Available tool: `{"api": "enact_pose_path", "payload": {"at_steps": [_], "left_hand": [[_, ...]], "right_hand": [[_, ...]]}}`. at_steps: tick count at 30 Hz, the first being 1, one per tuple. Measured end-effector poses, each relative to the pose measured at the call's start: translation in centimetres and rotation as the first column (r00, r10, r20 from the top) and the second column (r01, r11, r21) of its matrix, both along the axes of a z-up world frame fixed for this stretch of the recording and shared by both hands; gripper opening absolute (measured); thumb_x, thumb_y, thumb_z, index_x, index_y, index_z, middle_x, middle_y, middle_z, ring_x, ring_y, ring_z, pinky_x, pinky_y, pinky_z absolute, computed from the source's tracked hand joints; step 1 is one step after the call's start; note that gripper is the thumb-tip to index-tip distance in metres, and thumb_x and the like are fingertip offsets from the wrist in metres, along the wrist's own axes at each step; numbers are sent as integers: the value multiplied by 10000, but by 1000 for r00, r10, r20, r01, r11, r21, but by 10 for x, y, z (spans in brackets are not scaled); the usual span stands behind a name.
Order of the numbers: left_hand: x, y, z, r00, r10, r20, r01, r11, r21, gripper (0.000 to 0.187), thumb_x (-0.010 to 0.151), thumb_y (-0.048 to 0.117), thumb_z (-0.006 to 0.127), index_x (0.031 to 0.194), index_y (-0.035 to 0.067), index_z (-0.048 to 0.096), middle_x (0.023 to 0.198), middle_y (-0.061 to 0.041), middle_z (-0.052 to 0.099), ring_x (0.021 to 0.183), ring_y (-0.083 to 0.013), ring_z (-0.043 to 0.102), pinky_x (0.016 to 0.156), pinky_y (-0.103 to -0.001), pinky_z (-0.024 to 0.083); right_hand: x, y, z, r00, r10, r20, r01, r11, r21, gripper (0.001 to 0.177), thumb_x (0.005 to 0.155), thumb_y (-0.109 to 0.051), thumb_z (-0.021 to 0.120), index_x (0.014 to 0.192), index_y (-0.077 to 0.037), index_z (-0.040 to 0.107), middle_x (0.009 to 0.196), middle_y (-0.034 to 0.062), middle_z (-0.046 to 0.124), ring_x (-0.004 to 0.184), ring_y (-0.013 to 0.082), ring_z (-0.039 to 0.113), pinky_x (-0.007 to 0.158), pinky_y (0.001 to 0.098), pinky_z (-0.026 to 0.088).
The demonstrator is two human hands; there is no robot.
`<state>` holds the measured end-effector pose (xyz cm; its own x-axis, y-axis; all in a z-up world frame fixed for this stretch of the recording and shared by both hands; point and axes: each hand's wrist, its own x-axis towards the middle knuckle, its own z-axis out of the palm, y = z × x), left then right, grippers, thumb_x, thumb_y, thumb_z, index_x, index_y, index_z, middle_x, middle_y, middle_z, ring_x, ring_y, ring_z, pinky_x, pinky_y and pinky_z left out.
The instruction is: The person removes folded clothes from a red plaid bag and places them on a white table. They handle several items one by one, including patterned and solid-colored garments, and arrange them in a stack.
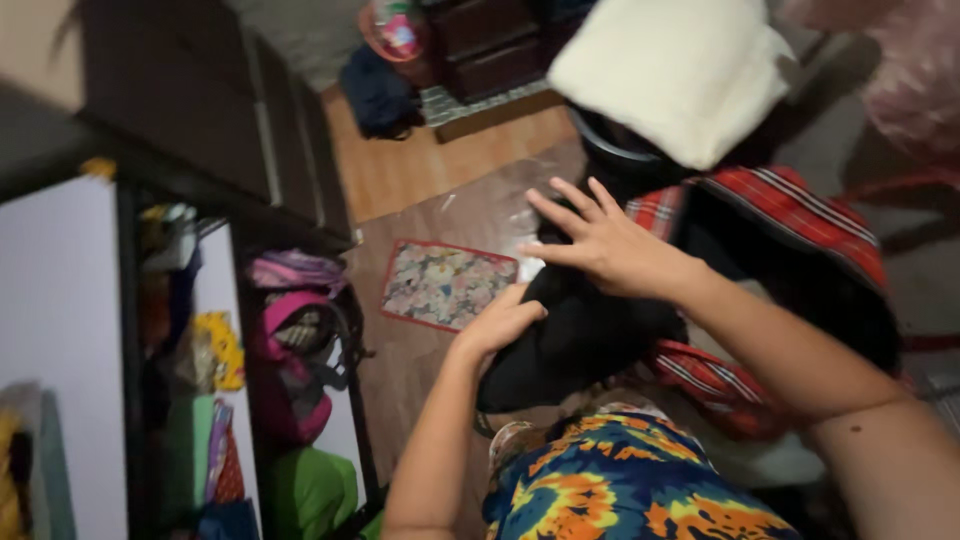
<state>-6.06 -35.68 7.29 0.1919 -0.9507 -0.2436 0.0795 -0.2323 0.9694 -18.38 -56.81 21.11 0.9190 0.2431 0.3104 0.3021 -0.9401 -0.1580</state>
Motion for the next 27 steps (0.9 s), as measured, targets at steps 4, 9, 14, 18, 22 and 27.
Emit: {"api": "enact_pose_path", "payload": {"at_steps": [4, 9, 14, 18, 22, 27], "left_hand": [[30, 62, 72, 932, -124, 341, 109, 992, 63, 442, 806, 102, 552, 1223, -10, 649, 1071, -152, 750, 1019, -265, 689, 952, -378, 525], [58, 174, 127, 919, 96, 382, -69, 994, -85, 563, 797, 78, 565, 1357, 22, 562, 1235, -148, 686, 1161, -270, 639, 1007, -376, 472], [79, 304, 140, 742, 217, 635, -351, 932, 93, 352, 775, 94, 664, 1121, 32, 682, 976, -215, 737, 940, -345, 738, 838, -414, 556], [74, 383, 150, 451, 398, 798, -577, 813, -79, 242, 809, 103, 697, 1046, 53, 715, 936, -233, 712, 900, -431, 689, 745, -479, 537], [76, 441, 185, 264, 529, 806, -664, 706, -246, 310, 776, 33, 672, 1080, 64, 721, 988, -192, 734, 938, -395, 701, 786, -460, 552], [75, 488, 229, 113, 613, 782, -680, 621, -389, 346, 772, -20, 688, 1112, 44, 706, 1008, -177, 731, 966, -391, 697, 817, -437, 549]], "right_hand": [[46, 37, 32, 937, 121, -329, -148, 987, -59, 427, 676, -96, 739, 1089, -188, 677, 1138, 66, 671, 1241, 310, 591, 1240, 664, 237], [92, 109, 63, 915, 252, -316, -203, 963, 180, 343, 673, -83, 778, 985, -109, 638, 875, 99, 702, 892, 343, 678, 782, 454, 537], [144, 185, 93, 944, 301, -131, -255, 924, 286, 452, 650, 1, 721, 1086, -119, 709, 950, 128, 742, 871, 354, 713, 754, 430, 562], [179, 239, 104, 938, 319, -138, -287, 934, 212, 402, 694, 8, 731, 1080, -104, 721, 931, 140, 746, 852, 361, 713, 749, 433, 561], [217, 282, 118, 917, 333, -218, -279, 929, 244, 403, 719, 42, 712, 1100, -92, 723, 915, 149, 745, 846, 340, 733, 746, 424, 569], [259, 334, 139, 901, 405, -153, -361, 897, 254, 415, 747, 64, 713, 1141, -62, 715, 964, 159, 754, 855, 334, 741, 746, 402, 581]]}}
